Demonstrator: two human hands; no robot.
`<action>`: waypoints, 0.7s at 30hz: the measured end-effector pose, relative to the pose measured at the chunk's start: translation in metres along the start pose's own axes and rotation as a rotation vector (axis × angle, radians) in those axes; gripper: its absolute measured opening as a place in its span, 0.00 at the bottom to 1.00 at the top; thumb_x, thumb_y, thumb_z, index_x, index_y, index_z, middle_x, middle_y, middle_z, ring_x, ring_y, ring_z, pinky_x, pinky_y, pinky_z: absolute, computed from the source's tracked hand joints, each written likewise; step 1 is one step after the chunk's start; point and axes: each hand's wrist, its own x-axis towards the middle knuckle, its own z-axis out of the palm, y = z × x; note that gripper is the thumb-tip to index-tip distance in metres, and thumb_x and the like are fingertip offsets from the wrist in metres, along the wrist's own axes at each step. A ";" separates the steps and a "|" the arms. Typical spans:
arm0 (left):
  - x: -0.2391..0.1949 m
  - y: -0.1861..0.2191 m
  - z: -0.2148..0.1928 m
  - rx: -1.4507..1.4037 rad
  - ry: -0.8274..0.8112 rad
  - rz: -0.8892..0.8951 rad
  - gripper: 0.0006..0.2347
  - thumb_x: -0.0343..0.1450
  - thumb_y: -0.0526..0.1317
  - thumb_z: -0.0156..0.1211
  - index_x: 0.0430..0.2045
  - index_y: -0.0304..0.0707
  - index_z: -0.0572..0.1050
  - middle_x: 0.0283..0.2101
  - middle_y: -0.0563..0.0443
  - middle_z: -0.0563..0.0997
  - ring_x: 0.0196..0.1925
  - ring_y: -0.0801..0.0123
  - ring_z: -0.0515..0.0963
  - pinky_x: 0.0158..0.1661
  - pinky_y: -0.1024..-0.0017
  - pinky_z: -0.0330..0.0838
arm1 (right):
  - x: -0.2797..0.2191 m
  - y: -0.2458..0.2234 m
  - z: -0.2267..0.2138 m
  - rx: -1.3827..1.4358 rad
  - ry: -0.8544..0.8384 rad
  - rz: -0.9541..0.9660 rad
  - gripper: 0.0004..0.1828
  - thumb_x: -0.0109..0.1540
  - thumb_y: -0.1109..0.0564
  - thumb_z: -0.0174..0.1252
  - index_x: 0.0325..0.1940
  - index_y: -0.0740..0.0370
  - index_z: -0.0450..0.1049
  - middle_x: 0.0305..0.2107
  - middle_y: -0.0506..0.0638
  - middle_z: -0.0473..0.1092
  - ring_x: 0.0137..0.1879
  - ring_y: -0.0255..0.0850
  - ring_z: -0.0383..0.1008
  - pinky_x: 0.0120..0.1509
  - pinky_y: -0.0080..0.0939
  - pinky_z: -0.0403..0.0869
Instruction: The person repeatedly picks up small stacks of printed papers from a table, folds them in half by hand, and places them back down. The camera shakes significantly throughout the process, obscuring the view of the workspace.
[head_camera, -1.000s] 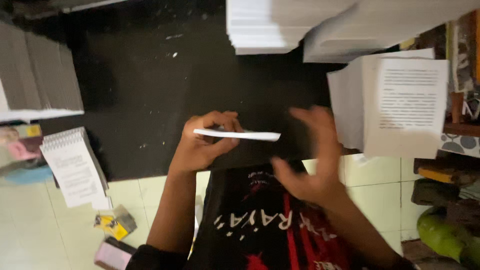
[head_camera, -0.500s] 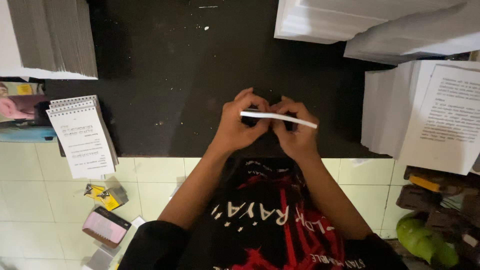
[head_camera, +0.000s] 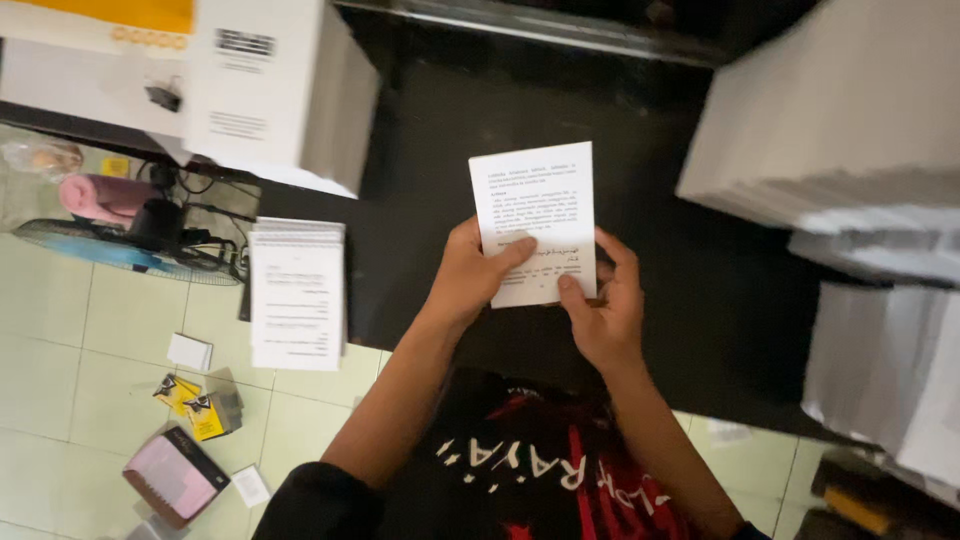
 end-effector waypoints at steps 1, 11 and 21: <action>0.006 -0.009 -0.019 -0.008 0.011 0.010 0.11 0.68 0.34 0.70 0.41 0.29 0.79 0.38 0.43 0.84 0.41 0.64 0.81 0.46 0.56 0.77 | 0.012 -0.007 0.016 -0.003 -0.014 -0.009 0.33 0.64 0.63 0.58 0.70 0.69 0.53 0.48 0.71 0.69 0.49 0.65 0.78 0.44 0.57 0.84; -0.012 -0.031 -0.090 0.483 0.191 0.162 0.20 0.65 0.37 0.74 0.46 0.30 0.72 0.43 0.33 0.79 0.47 0.40 0.82 0.49 0.50 0.75 | 0.142 0.031 0.149 0.375 0.238 0.382 0.35 0.63 0.70 0.53 0.74 0.66 0.50 0.51 0.71 0.64 0.54 0.65 0.76 0.52 0.61 0.84; -0.002 -0.057 -0.096 0.724 0.047 0.301 0.24 0.65 0.54 0.69 0.48 0.39 0.70 0.45 0.46 0.76 0.45 0.55 0.79 0.48 0.61 0.69 | 0.212 0.027 0.182 0.272 0.318 0.379 0.32 0.64 0.70 0.57 0.71 0.65 0.54 0.47 0.71 0.68 0.51 0.65 0.78 0.51 0.68 0.85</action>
